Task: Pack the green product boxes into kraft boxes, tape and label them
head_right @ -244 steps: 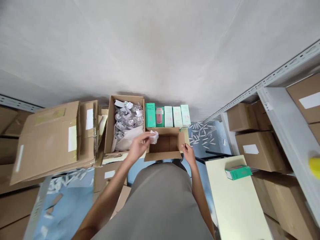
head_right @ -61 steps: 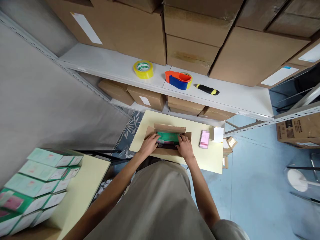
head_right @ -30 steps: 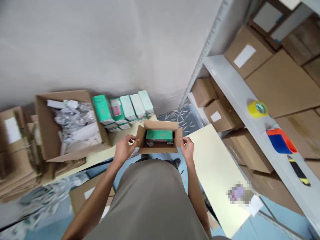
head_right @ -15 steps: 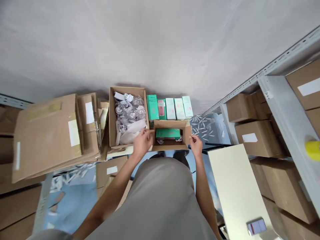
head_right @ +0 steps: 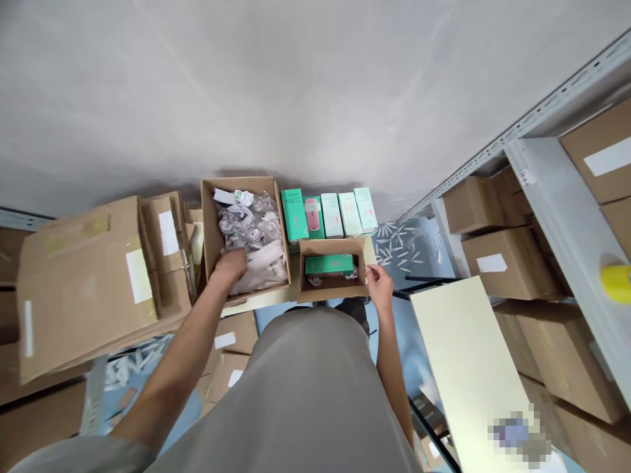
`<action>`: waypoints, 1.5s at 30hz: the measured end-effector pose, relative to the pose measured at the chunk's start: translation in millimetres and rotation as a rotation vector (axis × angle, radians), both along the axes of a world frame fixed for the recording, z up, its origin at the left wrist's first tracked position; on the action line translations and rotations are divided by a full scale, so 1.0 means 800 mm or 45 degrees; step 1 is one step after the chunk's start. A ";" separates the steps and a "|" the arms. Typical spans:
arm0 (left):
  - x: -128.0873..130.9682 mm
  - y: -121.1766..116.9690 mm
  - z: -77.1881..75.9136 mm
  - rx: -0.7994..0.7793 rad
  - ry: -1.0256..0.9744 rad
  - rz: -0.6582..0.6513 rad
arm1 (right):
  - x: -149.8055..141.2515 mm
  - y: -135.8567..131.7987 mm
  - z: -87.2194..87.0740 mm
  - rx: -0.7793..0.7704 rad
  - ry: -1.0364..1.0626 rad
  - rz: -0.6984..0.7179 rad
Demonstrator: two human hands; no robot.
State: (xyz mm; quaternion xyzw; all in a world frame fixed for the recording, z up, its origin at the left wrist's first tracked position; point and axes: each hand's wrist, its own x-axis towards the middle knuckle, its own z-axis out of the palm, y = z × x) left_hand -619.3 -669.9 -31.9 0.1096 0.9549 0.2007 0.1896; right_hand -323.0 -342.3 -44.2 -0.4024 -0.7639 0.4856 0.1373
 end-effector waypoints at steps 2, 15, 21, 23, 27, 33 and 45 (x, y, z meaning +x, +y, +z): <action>0.006 -0.004 0.014 -0.169 -0.005 -0.052 | 0.003 -0.005 -0.001 -0.014 0.009 -0.018; 0.108 0.102 0.127 0.219 0.188 -0.691 | 0.030 -0.004 0.019 0.055 0.056 -0.095; 0.050 0.068 0.103 -0.060 0.324 -0.377 | 0.041 -0.005 0.020 0.062 0.073 -0.093; 0.013 0.052 0.093 -0.212 0.339 -0.242 | 0.042 -0.007 0.019 0.037 0.068 -0.079; -0.057 0.044 0.057 -0.410 0.206 -0.123 | 0.036 -0.013 0.021 -0.019 0.060 -0.027; -0.102 0.060 0.029 -0.560 0.043 -0.057 | 0.027 -0.017 0.033 -0.016 0.082 0.045; 0.018 0.043 0.144 -0.001 0.433 -0.137 | 0.031 -0.026 0.034 0.010 0.069 0.066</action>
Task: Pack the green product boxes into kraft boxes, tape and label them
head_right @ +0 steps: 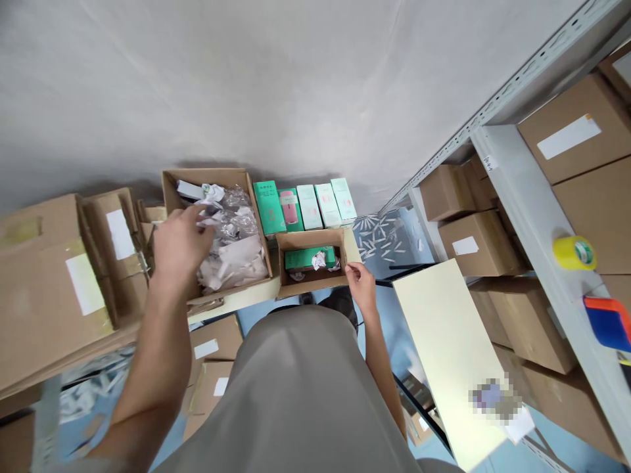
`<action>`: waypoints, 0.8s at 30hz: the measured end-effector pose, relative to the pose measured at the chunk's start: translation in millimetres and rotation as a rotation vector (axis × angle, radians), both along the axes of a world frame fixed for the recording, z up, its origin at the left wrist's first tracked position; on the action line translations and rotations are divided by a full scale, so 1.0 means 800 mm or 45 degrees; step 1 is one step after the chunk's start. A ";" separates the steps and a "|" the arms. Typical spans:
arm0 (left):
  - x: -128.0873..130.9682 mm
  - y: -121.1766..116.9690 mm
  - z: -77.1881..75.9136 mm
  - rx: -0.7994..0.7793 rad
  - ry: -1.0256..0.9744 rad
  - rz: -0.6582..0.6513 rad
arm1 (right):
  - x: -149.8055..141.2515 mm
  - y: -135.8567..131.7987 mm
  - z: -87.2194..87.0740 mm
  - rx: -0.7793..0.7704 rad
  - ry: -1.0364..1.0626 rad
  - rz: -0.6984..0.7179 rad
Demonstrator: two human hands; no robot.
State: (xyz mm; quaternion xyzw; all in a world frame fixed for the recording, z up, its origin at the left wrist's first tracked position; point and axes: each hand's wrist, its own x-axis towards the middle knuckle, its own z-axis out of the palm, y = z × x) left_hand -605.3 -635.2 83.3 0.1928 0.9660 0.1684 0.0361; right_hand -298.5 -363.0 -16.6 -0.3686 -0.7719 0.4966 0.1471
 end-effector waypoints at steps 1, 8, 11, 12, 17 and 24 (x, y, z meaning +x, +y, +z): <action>0.017 0.007 0.007 0.122 -0.041 -0.081 | -0.001 0.000 0.000 0.001 -0.002 0.004; 0.081 0.057 -0.023 0.325 -0.383 -0.497 | -0.010 0.004 0.004 0.041 -0.014 0.014; 0.083 0.056 -0.043 0.158 -0.353 -0.452 | -0.012 0.005 0.002 0.136 -0.045 -0.024; 0.086 0.053 -0.048 0.102 -0.339 -0.425 | -0.012 0.004 0.000 0.186 -0.073 -0.044; 0.125 0.048 -0.065 -0.178 -0.357 -0.374 | -0.022 0.001 -0.020 0.414 -0.271 -0.057; 0.156 0.055 -0.074 -0.362 -0.246 -0.383 | -0.021 0.015 -0.037 0.435 -0.421 -0.090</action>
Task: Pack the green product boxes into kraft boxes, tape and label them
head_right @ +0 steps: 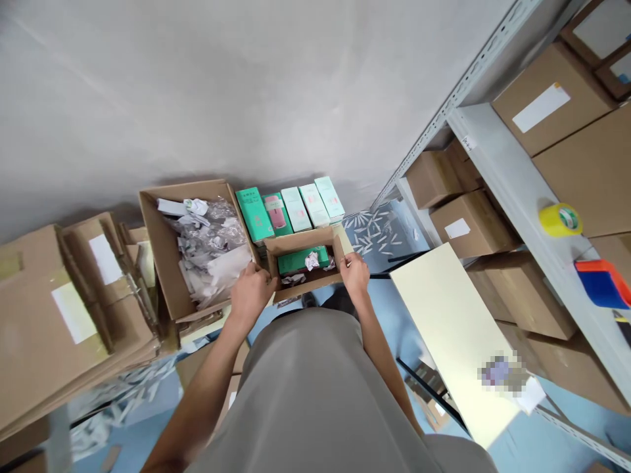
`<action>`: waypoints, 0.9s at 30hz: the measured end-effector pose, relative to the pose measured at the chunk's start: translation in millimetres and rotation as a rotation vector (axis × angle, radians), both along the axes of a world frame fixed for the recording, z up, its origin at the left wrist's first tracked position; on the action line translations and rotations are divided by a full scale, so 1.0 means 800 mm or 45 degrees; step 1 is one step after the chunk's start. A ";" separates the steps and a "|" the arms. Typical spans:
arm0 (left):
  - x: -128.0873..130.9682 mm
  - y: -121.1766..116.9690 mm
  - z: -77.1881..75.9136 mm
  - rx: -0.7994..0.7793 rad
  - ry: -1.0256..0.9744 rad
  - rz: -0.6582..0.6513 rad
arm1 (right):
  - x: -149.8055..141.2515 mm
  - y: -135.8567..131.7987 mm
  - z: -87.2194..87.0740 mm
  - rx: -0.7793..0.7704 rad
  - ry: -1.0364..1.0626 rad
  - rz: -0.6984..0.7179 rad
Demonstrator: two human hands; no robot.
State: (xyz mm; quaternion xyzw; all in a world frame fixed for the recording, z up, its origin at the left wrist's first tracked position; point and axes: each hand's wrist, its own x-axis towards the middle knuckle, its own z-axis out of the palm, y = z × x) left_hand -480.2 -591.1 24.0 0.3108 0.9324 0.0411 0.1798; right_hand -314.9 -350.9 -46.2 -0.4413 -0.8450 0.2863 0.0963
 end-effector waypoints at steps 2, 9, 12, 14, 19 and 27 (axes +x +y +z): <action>-0.001 0.001 0.000 0.010 0.019 -0.024 | 0.013 0.003 0.001 -0.004 -0.016 -0.024; -0.006 0.000 -0.004 0.198 -0.052 -0.034 | 0.063 -0.011 0.000 -0.049 0.086 -0.007; -0.045 -0.010 0.003 0.258 0.015 0.114 | 0.066 -0.012 -0.008 -0.058 0.127 -0.051; -0.089 -0.018 0.008 0.235 0.124 0.269 | 0.060 -0.011 -0.014 -0.075 0.153 -0.091; -0.208 -0.027 -0.002 0.118 0.112 0.442 | 0.033 -0.012 -0.023 -0.162 0.222 -0.075; -0.261 -0.022 -0.020 -0.106 -0.007 0.495 | 0.015 -0.016 -0.020 -0.187 0.235 -0.040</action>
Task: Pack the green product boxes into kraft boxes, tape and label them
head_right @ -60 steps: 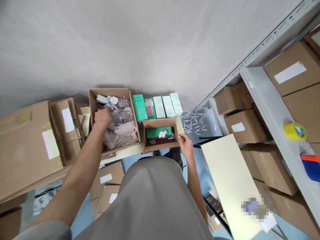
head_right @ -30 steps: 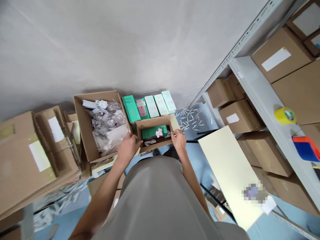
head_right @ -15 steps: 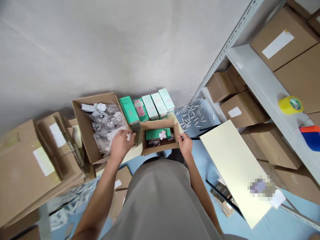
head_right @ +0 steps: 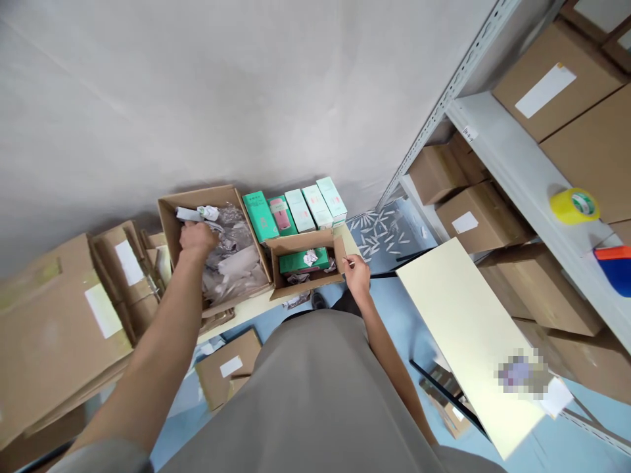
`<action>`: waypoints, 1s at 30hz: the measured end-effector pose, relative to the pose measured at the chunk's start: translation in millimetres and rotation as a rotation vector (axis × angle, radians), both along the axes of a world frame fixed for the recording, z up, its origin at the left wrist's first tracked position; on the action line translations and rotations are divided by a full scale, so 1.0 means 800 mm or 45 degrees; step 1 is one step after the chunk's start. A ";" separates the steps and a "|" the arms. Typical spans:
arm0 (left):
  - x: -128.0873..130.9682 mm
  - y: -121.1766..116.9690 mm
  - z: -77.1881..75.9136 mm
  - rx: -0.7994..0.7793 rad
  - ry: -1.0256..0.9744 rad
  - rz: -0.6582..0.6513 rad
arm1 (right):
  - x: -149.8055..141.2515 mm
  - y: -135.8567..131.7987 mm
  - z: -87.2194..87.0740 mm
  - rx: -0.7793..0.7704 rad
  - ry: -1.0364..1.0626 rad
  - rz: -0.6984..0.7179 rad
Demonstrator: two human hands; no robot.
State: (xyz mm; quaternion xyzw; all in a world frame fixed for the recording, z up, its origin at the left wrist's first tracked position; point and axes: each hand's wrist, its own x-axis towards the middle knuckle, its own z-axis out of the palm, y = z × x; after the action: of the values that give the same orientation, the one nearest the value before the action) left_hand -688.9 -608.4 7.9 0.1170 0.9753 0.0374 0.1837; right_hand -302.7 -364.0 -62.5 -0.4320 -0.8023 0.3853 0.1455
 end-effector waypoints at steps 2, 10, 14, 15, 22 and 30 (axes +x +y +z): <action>-0.004 -0.006 0.001 0.000 0.023 -0.014 | 0.000 -0.001 0.001 -0.004 0.010 -0.004; -0.045 0.003 0.007 -0.117 -0.061 -0.071 | -0.008 -0.006 0.010 0.021 0.007 0.031; -0.050 0.017 0.013 -0.008 -0.004 -0.048 | -0.008 -0.009 0.011 0.035 0.003 0.028; -0.049 0.020 0.015 0.003 0.009 -0.032 | -0.008 -0.009 0.011 0.036 0.005 0.027; -0.022 0.027 0.050 0.122 0.220 0.131 | -0.008 -0.008 0.008 0.036 -0.013 0.028; 0.199 0.025 0.077 0.688 -0.031 -0.335 | -0.006 -0.001 0.005 -0.012 0.001 0.006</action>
State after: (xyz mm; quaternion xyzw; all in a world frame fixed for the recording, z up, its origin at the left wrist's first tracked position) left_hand -529.4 -588.1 69.2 0.2866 0.9042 0.2726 0.1609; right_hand -307.3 -364.8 -58.2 -0.4306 -0.8015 0.3896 0.1428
